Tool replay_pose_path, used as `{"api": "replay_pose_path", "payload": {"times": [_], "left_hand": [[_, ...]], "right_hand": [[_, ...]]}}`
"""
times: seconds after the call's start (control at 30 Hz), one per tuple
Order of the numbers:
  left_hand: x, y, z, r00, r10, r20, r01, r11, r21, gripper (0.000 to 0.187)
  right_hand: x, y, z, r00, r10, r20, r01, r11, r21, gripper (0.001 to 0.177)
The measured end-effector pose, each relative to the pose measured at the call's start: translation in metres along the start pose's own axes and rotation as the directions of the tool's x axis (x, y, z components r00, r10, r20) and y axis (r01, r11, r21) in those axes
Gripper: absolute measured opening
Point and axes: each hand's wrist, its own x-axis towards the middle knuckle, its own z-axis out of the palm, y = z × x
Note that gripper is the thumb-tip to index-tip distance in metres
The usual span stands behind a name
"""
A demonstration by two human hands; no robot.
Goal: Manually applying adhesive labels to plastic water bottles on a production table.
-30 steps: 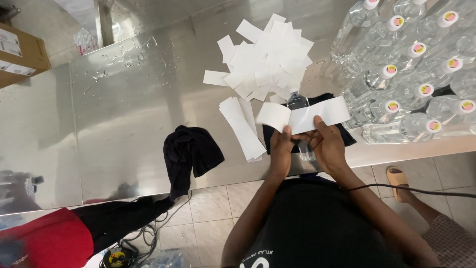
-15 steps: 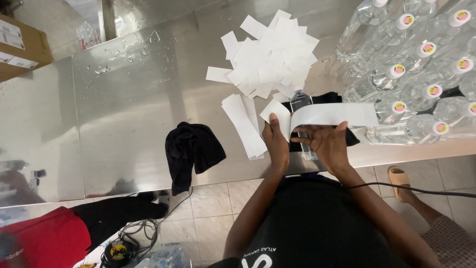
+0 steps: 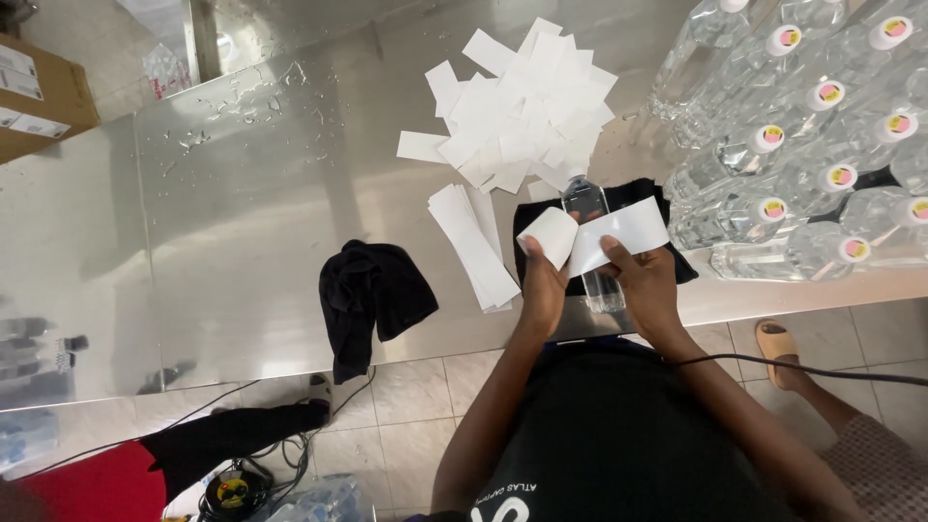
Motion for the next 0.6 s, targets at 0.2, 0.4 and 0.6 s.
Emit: {"api": "replay_pose_path", "payload": {"times": [0.2, 0.4, 0.6], "left_hand": [[-0.009, -0.011, -0.005, 0.937, 0.057, 0.344, -0.142, 0.963, 0.227, 0.074], [0.003, -0.038, -0.024, 0.871, 0.047, 0.488, -0.166, 0.965, 0.203, 0.05], [0.013, -0.056, -0.026, 0.897, 0.0, 0.443, 0.046, 0.995, -0.092, 0.059]], "right_hand": [[0.005, 0.01, -0.008, 0.999, -0.048, -0.002, 0.048, 0.995, 0.088, 0.033], [-0.002, 0.0, -0.004, 1.0, -0.004, 0.016, 0.0, 0.966, 0.26, 0.025], [0.008, 0.018, -0.015, 0.999, -0.043, 0.03, 0.034, 0.962, 0.272, 0.029]]}}
